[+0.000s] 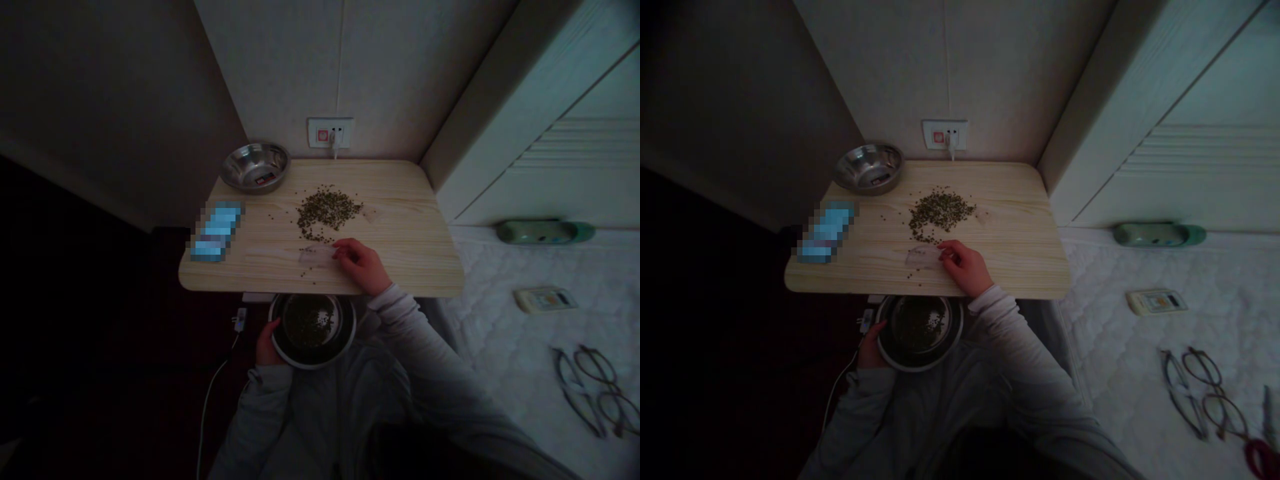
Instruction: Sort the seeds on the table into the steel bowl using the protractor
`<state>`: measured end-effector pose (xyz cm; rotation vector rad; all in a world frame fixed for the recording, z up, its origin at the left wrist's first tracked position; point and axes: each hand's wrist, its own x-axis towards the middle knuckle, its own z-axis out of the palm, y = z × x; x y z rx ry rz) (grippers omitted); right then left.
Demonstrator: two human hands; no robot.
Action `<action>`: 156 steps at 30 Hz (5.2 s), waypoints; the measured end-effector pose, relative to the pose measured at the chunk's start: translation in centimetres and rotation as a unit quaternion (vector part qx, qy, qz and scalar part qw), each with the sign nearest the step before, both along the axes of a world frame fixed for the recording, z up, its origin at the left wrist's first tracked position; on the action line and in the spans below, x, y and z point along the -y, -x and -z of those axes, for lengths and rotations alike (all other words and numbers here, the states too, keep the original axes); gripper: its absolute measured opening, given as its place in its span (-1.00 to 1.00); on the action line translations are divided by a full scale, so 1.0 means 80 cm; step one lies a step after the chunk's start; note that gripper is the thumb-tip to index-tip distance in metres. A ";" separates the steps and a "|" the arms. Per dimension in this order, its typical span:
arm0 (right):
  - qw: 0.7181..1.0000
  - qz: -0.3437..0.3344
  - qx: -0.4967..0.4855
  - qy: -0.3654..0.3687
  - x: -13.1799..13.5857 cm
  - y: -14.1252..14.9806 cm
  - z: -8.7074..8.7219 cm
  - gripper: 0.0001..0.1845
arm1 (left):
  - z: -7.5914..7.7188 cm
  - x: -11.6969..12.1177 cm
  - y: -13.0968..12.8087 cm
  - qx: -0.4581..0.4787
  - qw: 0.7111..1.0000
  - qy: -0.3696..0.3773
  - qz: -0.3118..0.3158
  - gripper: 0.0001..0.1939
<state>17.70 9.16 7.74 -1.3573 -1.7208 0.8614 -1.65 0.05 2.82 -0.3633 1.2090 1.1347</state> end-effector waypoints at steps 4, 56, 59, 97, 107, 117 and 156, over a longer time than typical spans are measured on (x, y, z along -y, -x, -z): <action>1.000 -0.024 0.000 0.005 0.001 0.000 -0.001 -0.72 | -0.004 -0.001 -0.002 0.007 1.000 0.004 -0.003 -0.77; 0.989 -0.125 0.082 0.005 0.002 -0.001 -0.010 -0.78 | -0.006 0.000 -0.008 0.008 1.000 0.009 0.006 -0.78; 0.987 -0.129 0.092 -0.004 0.002 -0.001 -0.012 -0.78 | -0.007 0.000 -0.008 0.004 1.000 0.013 0.013 -0.76; 0.991 -0.074 0.098 -0.049 0.031 0.033 -0.006 -0.75 | -0.008 -0.002 -0.007 0.008 1.000 0.012 0.021 -0.77; 0.984 0.045 0.152 -0.078 0.042 0.007 -0.005 -0.77 | 0.001 0.005 -0.003 -0.091 0.996 -0.012 0.014 -0.79; 0.988 0.109 0.094 -0.063 0.058 -0.002 -0.014 -0.77 | -0.008 0.000 -0.006 -0.052 0.998 0.017 0.026 -0.75; 0.965 0.223 0.138 0.005 0.003 -0.079 -0.001 -0.73 | -0.003 0.007 -0.007 -0.020 0.999 0.016 0.029 -0.79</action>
